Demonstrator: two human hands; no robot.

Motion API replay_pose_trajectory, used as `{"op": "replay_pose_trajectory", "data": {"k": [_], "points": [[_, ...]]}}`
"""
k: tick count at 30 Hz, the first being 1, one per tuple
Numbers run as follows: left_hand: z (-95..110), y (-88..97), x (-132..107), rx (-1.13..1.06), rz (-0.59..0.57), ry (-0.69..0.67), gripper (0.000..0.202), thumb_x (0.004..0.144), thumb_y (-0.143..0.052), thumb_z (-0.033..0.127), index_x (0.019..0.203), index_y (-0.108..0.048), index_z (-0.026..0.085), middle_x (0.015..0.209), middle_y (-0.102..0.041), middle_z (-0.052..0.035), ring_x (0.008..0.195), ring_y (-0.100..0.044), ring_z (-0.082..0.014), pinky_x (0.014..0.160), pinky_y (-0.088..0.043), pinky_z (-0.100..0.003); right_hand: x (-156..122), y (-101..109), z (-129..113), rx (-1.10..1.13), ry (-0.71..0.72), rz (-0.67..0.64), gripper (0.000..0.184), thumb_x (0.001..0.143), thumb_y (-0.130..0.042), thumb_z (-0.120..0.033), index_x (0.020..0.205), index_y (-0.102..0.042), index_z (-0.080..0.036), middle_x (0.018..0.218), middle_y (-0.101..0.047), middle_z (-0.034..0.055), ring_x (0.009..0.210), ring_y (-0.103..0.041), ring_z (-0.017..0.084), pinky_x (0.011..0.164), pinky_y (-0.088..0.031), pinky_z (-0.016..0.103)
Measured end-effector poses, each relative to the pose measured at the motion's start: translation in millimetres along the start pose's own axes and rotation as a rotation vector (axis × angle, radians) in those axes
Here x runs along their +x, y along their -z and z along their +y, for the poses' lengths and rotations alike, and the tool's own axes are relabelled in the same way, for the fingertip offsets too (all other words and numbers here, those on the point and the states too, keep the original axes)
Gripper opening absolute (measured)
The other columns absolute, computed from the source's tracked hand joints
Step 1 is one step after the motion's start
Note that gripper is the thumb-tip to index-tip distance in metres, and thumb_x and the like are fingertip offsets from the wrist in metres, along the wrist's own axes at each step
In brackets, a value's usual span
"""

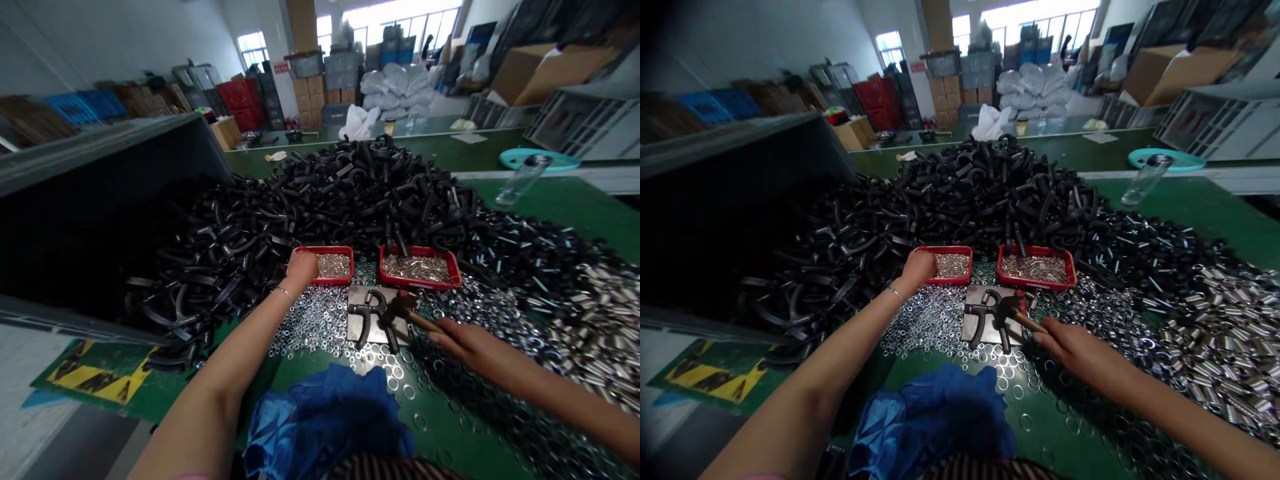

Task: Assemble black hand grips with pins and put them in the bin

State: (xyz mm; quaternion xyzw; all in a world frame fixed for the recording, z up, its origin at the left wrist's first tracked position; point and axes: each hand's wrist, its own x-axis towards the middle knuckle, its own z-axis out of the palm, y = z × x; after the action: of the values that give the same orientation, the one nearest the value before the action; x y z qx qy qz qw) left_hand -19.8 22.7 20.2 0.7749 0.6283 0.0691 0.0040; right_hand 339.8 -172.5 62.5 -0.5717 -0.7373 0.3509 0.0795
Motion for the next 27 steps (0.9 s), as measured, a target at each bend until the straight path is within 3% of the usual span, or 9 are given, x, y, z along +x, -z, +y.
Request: {"op": "replay_pose_trajectory", "data": {"k": [5,8,10,13,16,20,22,24,27], "points": [[-5.7,-3.5,-7.1,-0.083,0.073,0.01,0.021,0.091,-0.052,0.023,0.093,-0.072,0.015,0.101,-0.072,-0.0146,0.103,-0.063,-0.0277,0.095,-0.042,-0.037,23.0,-11.4,-20.9,0.049,0.088,0.163,0.039,0.101,-0.033,-0.053,0.109,-0.056,-0.022,0.084,-0.068,0.0053,0.075,-0.065,0.022,0.068,-0.046,0.03],[-6.1,-6.3,-11.9,-0.276,0.128,0.077,0.021,0.094,-0.05,0.025,0.095,-0.068,0.016,0.089,-0.071,-0.0097,0.087,-0.065,-0.0226,0.085,-0.046,-0.033,33.5,-18.3,-15.7,0.019,0.051,0.051,0.041,0.099,-0.037,-0.055,0.109,-0.057,-0.021,0.085,-0.068,0.0072,0.074,-0.064,0.023,0.067,-0.046,0.031],[-5.2,-10.7,-14.0,-0.38,0.21,0.085,0.02,0.094,-0.048,0.024,0.094,-0.067,0.016,0.088,-0.07,-0.0085,0.087,-0.064,-0.0213,0.085,-0.046,-0.032,35.0,-19.7,-13.8,0.075,0.019,-0.063,0.042,0.099,-0.037,-0.058,0.102,-0.058,-0.021,0.077,-0.065,0.0047,0.067,-0.062,0.021,0.062,-0.045,0.03],[-4.6,-19.6,-13.4,-0.563,0.289,0.077,0.015,0.09,-0.052,0.023,0.089,-0.066,0.018,0.089,-0.069,-0.0053,0.088,-0.063,-0.0189,0.085,-0.046,-0.029,34.0,-18.7,-16.2,0.21,0.019,0.021,0.044,0.1,-0.031,-0.059,0.094,-0.056,-0.022,0.073,-0.061,0.0025,0.066,-0.058,0.019,0.061,-0.044,0.028],[-7.1,-23.4,-8.3,-0.809,0.259,0.147,0.011,0.084,-0.057,0.023,0.084,-0.067,0.017,0.082,-0.068,-0.0018,0.078,-0.062,-0.0159,0.078,-0.048,-0.026,39.8,-20.0,-15.7,0.198,0.035,0.098,0.045,0.096,-0.038,-0.062,0.1,-0.058,-0.022,0.077,-0.064,0.0048,0.072,-0.061,0.022,0.066,-0.046,0.031],[-3.8,-10.7,-11.8,-1.033,0.267,0.227,0.013,0.078,-0.064,0.025,0.085,-0.069,0.015,0.086,-0.07,-0.0028,0.08,-0.063,-0.0159,0.078,-0.05,-0.027,49.1,-22.7,-6.1,0.305,-0.071,-0.111,0.05,0.092,-0.042,-0.067,0.098,-0.06,-0.021,0.061,-0.057,0.0004,0.056,-0.056,0.018,0.053,-0.041,0.028],[9.3,-1.4,-23.8,-1.123,0.211,0.198,0.018,0.081,-0.064,0.03,0.09,-0.07,0.014,0.088,-0.071,-0.004,0.079,-0.064,-0.0159,0.076,-0.051,-0.028,46.2,-22.8,-2.4,0.411,-0.09,-0.114,0.049,0.094,-0.041,-0.067,0.088,-0.057,-0.021,0.059,-0.053,-0.0017,0.052,-0.05,0.014,0.049,-0.037,0.025],[31.3,4.5,-39.7,-1.149,0.062,0.068,0.021,0.087,-0.06,0.032,0.093,-0.07,0.015,0.087,-0.072,-0.0046,0.077,-0.064,-0.0158,0.075,-0.052,-0.029,38.6,-25.0,-0.4,0.484,-0.077,-0.034,0.047,0.093,-0.044,-0.066,0.082,-0.054,-0.021,0.062,-0.053,-0.0021,0.054,-0.048,0.012,0.049,-0.037,0.024],[70.7,1.4,-58.1,-0.961,-0.116,-0.165,0.018,0.092,-0.054,0.025,0.094,-0.07,0.017,0.087,-0.073,-0.0047,0.079,-0.065,-0.0166,0.079,-0.052,-0.031,24.8,-37.4,3.4,0.617,-0.159,0.056,0.047,0.091,-0.047,-0.068,0.082,-0.051,-0.022,0.061,-0.051,-0.0037,0.049,-0.044,0.01,0.044,-0.033,0.022]]}}
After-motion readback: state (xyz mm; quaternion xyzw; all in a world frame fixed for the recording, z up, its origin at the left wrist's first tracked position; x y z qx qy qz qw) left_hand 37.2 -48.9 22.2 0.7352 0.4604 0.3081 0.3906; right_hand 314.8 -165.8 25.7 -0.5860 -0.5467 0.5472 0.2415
